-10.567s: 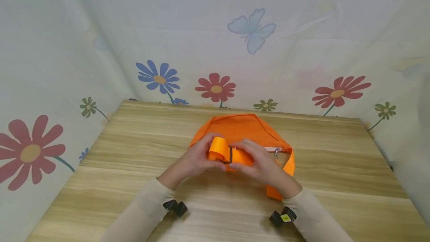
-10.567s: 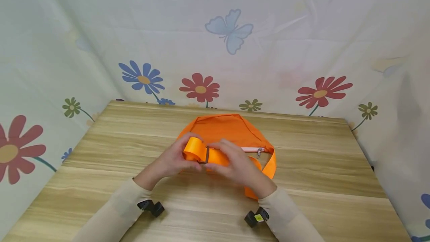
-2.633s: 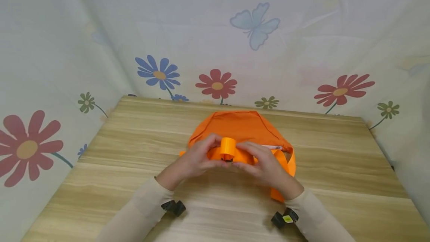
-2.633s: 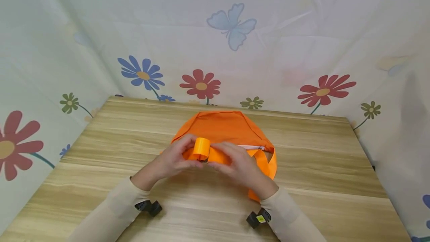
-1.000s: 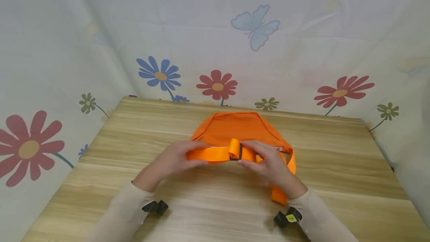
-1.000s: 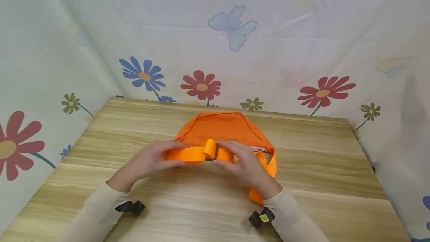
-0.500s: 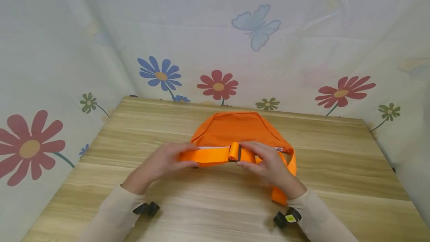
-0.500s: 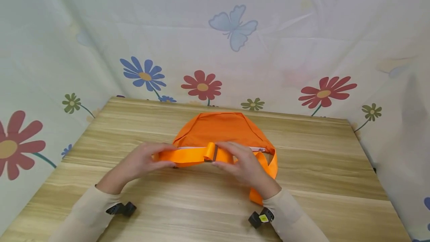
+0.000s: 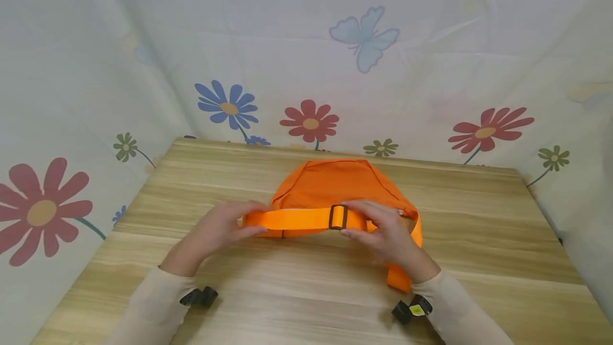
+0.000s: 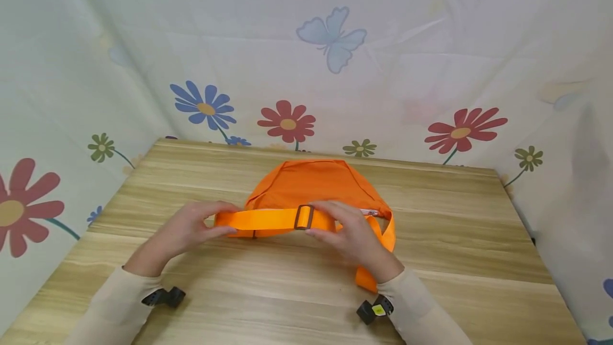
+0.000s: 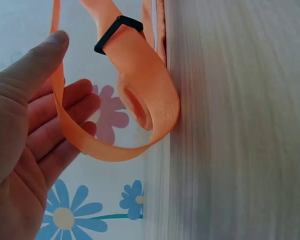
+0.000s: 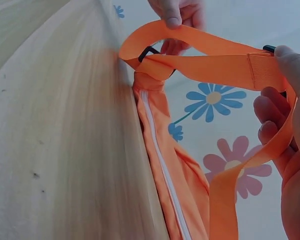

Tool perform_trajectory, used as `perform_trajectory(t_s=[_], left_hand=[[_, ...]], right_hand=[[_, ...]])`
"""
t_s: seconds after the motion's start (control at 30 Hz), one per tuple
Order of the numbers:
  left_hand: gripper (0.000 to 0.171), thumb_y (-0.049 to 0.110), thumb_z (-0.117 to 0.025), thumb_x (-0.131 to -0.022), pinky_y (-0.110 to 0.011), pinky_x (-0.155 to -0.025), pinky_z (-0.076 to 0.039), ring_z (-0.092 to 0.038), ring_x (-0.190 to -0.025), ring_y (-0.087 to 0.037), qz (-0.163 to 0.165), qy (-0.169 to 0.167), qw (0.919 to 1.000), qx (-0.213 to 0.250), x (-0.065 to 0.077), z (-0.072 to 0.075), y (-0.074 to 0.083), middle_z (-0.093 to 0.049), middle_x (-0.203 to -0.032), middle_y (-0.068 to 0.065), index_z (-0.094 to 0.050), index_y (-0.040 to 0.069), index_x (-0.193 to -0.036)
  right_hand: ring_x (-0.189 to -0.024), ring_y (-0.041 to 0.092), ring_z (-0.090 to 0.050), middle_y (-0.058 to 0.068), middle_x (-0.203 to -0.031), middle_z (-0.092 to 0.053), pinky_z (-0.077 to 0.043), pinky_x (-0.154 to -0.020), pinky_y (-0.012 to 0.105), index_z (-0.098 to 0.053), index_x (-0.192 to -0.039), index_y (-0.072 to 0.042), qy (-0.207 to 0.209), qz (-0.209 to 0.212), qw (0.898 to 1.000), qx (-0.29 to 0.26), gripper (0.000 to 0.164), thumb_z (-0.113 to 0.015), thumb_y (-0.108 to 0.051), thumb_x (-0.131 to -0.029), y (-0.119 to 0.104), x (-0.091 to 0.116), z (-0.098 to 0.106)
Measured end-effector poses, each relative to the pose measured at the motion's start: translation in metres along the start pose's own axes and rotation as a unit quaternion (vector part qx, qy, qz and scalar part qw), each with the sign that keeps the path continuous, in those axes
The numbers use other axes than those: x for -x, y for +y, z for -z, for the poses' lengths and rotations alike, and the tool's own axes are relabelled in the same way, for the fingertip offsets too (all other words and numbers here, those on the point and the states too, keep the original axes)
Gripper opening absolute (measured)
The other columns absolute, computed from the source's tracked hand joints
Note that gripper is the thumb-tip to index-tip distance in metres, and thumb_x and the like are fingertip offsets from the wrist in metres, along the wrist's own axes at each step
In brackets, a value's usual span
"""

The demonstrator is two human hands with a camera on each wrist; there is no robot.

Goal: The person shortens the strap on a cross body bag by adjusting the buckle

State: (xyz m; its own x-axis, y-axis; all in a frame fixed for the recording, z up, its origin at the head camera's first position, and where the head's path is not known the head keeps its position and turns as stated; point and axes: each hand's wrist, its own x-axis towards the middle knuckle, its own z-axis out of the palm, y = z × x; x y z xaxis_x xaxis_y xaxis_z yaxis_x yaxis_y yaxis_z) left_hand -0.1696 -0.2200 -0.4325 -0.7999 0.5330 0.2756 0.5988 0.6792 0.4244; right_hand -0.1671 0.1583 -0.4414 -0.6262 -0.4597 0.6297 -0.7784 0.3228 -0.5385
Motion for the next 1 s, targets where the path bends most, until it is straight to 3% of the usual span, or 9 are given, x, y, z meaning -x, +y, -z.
perform_trajectory(t_s=[0.1, 0.2, 0.33, 0.57, 0.67, 0.8, 0.87, 1.0], left_hand=[[0.05, 0.03, -0.092, -0.087, -0.047, -0.099, -0.063, -0.075, -0.109, -0.022, 0.0, -0.024, 0.9994, 0.023, -0.002, -0.001, 0.0, -0.08, -0.125, -0.001, -0.075, 0.014, -0.131], [0.058, 0.034, -0.094, -0.085, -0.047, -0.102, -0.061, -0.074, -0.115, -0.024, -0.018, -0.035, 0.9985, 0.039, -0.009, -0.006, 0.005, -0.078, -0.128, 0.0, -0.072, 0.013, -0.134], [0.057, 0.034, -0.092, -0.087, -0.046, -0.102, -0.061, -0.073, -0.114, -0.025, -0.054, -0.032, 0.9973, 0.037, -0.021, -0.017, 0.018, -0.077, -0.128, -0.002, -0.07, 0.011, -0.134], [0.058, 0.044, -0.083, -0.094, -0.043, -0.105, -0.06, -0.071, -0.119, -0.019, -0.063, -0.049, 0.9959, 0.042, -0.041, -0.035, 0.049, -0.074, -0.134, -0.001, -0.067, 0.012, -0.14], [0.065, 0.049, -0.081, -0.095, -0.044, -0.108, -0.059, -0.07, -0.124, -0.02, -0.051, -0.058, 0.9958, 0.051, -0.048, -0.037, 0.06, -0.072, -0.139, -0.001, -0.063, 0.013, -0.146], [0.071, 0.049, -0.081, -0.095, -0.046, -0.115, -0.054, -0.064, -0.135, -0.019, -0.003, -0.081, 0.9883, 0.13, -0.054, -0.041, 0.073, -0.065, -0.149, 0.002, -0.056, 0.018, -0.154], [0.07, 0.048, -0.081, -0.096, -0.047, -0.119, -0.051, -0.061, -0.138, -0.018, 0.024, -0.088, 0.9819, 0.166, -0.055, -0.043, 0.078, -0.063, -0.151, 0.005, -0.055, 0.02, -0.154], [0.058, 0.042, -0.08, -0.098, -0.049, -0.118, -0.051, -0.063, -0.13, -0.017, 0.043, -0.079, 0.9765, 0.196, -0.057, -0.046, 0.084, -0.067, -0.143, 0.006, -0.06, 0.019, -0.148]], right_hand=[[-0.092, 0.017, -0.067, 0.015, -0.121, -0.078, -0.054, -0.082, 0.015, -0.072, -0.132, -0.001, -0.001, 0.008, 1.0, 0.0, 0.051, -0.079, -0.039, -0.098, 0.002, 0.0, -0.001], [-0.092, 0.017, -0.067, 0.015, -0.121, -0.078, -0.054, -0.084, 0.014, -0.072, -0.133, -0.001, -0.001, 0.002, 1.0, 0.0, 0.05, -0.086, -0.028, -0.093, 0.001, 0.0, -0.002], [-0.101, 0.023, -0.072, 0.014, -0.123, -0.078, -0.053, -0.096, 0.011, -0.072, -0.133, -0.002, -0.007, -0.003, 1.0, 0.003, 0.053, -0.092, -0.012, -0.085, -0.002, -0.001, -0.004], [-0.104, 0.024, -0.075, 0.013, -0.126, -0.078, -0.058, -0.096, 0.017, -0.072, -0.134, -0.003, -0.019, -0.014, 1.0, 0.008, 0.051, -0.089, -0.022, -0.09, -0.004, 0.0, -0.006], [-0.108, 0.026, -0.076, 0.012, -0.127, -0.077, -0.058, -0.101, 0.02, -0.071, -0.135, -0.004, -0.023, -0.011, 1.0, 0.009, 0.053, -0.091, -0.015, -0.088, -0.004, -0.001, -0.006], [-0.108, 0.027, -0.076, 0.013, -0.126, -0.078, -0.057, -0.102, 0.018, -0.071, -0.134, -0.003, -0.024, -0.002, 1.0, 0.006, 0.052, -0.091, -0.015, -0.088, -0.004, -0.003, -0.007], [-0.108, 0.028, -0.076, 0.013, -0.125, -0.078, -0.058, -0.101, 0.019, -0.071, -0.134, -0.003, -0.025, -0.001, 1.0, 0.008, 0.051, -0.089, -0.02, -0.09, -0.005, -0.003, -0.006], [-0.11, 0.027, -0.076, 0.011, -0.126, -0.077, -0.061, -0.1, 0.026, -0.071, -0.135, -0.004, -0.031, -0.016, 0.999, 0.011, 0.051, -0.089, -0.022, -0.091, -0.007, -0.003, -0.006]])
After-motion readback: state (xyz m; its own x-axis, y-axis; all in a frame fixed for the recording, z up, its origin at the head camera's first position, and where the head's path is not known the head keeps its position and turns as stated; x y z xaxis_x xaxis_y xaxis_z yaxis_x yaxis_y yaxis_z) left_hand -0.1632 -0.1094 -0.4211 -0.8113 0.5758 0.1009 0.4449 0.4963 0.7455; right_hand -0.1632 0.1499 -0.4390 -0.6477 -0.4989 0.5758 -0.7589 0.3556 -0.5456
